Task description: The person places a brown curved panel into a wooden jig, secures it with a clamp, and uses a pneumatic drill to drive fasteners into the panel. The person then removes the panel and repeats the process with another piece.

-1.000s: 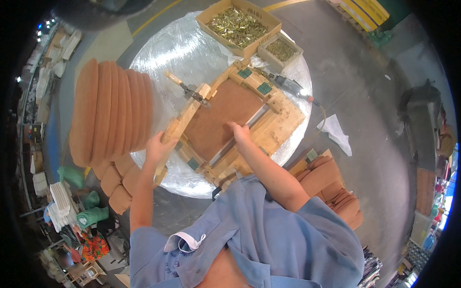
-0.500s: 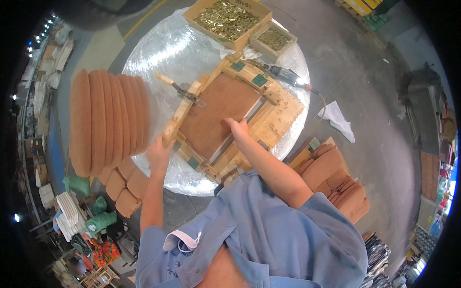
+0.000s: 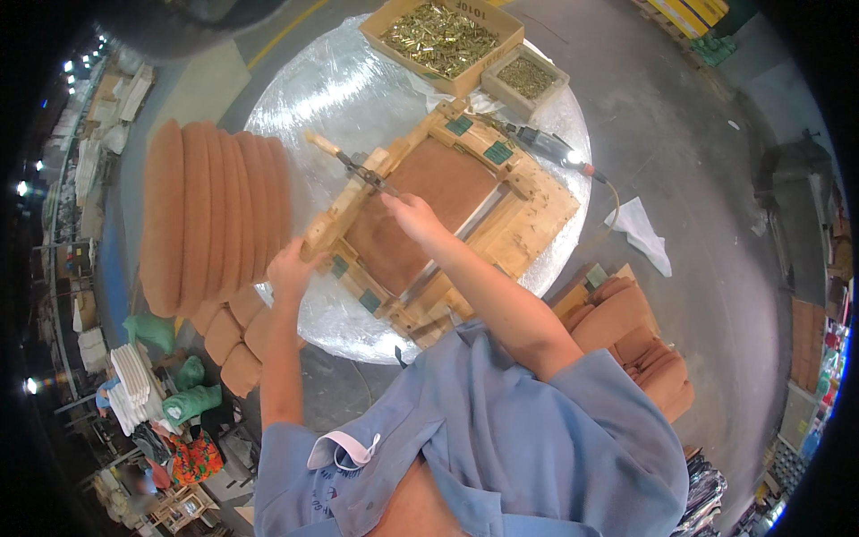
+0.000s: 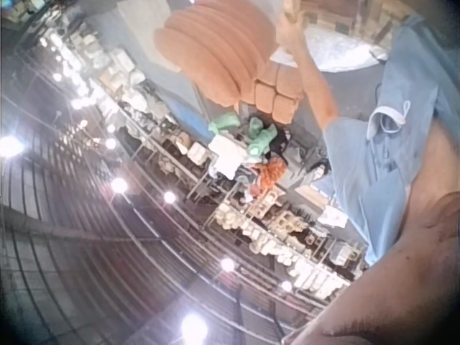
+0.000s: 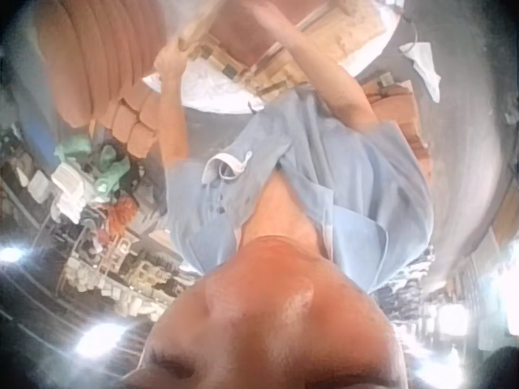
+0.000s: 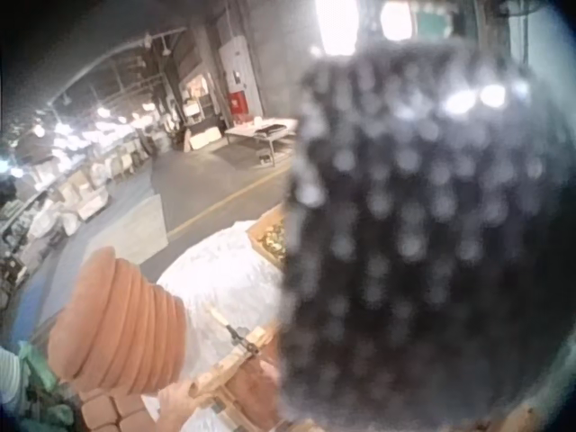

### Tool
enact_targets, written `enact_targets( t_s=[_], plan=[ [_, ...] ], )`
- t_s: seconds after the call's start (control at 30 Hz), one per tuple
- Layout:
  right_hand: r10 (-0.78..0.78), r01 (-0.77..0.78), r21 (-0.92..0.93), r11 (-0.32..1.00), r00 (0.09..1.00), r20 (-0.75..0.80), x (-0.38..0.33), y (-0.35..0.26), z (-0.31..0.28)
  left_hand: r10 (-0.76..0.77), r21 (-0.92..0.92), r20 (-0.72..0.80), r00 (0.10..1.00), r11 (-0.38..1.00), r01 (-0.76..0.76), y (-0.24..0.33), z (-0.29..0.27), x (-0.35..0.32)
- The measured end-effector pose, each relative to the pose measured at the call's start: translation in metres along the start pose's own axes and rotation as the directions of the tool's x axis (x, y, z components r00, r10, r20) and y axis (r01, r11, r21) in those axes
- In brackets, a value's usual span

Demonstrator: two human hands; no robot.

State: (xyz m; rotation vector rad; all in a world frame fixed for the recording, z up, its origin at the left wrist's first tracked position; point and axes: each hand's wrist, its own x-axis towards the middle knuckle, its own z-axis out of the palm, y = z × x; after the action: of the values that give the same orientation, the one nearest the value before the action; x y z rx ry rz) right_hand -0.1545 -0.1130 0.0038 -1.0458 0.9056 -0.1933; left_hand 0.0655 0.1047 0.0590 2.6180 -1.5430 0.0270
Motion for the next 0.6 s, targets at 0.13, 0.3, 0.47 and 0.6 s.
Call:
enact_targets(
  t_s=[0.13, 0.3, 0.47, 0.6],
  plan=[
    [-0.008, 0.010, 0.044, 0.999, 0.999, -0.041, -0.001, -0.022, 0.025, -0.006, -0.078, -0.114, 0.993, 0.997, -0.003, 0.006, 0.016, -0.008],
    [-0.099, 0.093, -0.073, 0.993, 0.991, -0.094, -0.002, -0.022, 0.022, -0.079, -0.146, -0.066, 0.995, 0.987, 0.069, 0.008, 0.027, -0.014],
    [-0.082, 0.081, -0.091, 0.993, 0.997, -0.013, 0.005, -0.015, 0.008, -0.141, -0.217, 0.034, 0.989, 0.965, 0.145, 0.020, 0.011, -0.017],
    [-0.072, 0.073, -0.065, 0.995, 0.997, 0.019, 0.001, -0.018, 0.009, -0.176, -0.156, 0.117, 0.977, 0.969, 0.193, 0.025, 0.000, -0.018]
  ],
)
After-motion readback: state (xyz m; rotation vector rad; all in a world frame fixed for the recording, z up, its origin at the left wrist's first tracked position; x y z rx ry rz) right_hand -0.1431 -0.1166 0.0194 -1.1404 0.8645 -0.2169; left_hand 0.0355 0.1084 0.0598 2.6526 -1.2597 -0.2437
